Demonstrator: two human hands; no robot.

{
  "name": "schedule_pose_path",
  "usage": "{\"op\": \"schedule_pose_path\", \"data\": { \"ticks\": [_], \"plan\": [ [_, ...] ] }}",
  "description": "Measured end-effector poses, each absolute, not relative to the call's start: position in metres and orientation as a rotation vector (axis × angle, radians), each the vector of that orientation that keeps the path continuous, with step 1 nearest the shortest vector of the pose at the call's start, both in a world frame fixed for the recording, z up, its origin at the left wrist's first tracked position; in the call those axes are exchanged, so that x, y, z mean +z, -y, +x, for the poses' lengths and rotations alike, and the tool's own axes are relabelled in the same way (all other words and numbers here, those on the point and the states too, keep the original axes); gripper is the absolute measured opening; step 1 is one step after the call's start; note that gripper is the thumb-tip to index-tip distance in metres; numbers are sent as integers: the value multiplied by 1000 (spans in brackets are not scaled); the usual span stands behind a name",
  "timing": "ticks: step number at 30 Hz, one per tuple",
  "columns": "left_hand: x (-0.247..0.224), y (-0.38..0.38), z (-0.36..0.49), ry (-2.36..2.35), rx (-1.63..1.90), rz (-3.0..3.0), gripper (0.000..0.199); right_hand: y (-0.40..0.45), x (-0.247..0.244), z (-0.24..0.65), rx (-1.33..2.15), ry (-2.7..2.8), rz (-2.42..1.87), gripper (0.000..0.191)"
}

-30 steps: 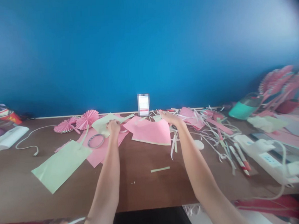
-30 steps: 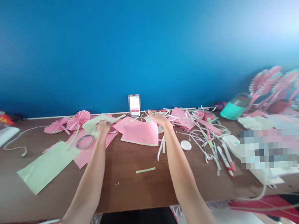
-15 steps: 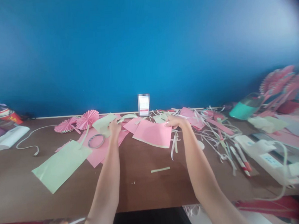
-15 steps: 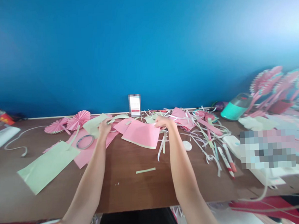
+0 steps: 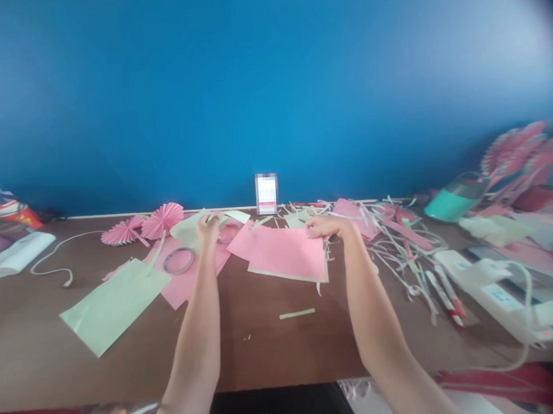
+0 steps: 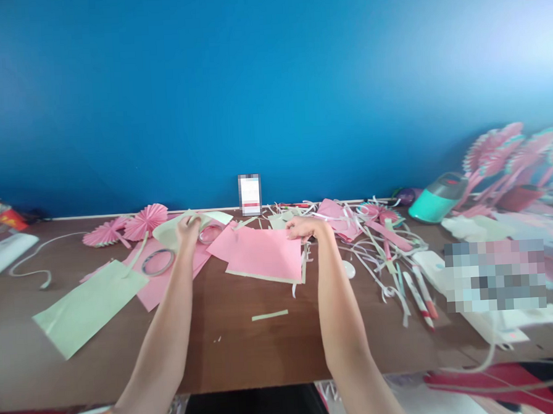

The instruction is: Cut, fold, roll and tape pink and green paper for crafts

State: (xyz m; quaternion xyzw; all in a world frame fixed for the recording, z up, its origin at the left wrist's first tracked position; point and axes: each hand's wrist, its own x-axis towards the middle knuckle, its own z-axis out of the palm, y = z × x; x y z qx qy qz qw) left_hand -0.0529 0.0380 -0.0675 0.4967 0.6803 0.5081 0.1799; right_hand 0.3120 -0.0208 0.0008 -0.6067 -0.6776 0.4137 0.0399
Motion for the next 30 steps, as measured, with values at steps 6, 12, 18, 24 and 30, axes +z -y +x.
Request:
{"op": "schedule_pose_path", "data": {
  "ticks": [6,12,18,24,30],
  "plan": [
    [-59,-49,-58,-1767,1676,1246,24,34,19,320,1128,1930,-1654,27],
    [-59,-57,-59,-1237,1759,869,17,33,19,335,1065,1547,-1292,28],
    [-64,-59,-55,-1120,1680,814,15,26,15,335,1074,1430,-1248,30],
    [-61,-41,-46,-884,1441,813,15,27,20,329,982,1386,-1206,33],
    [-57,-14,-38,-646,838,957,12,23,15,329,963,1321,-1206,32]
  ]
}}
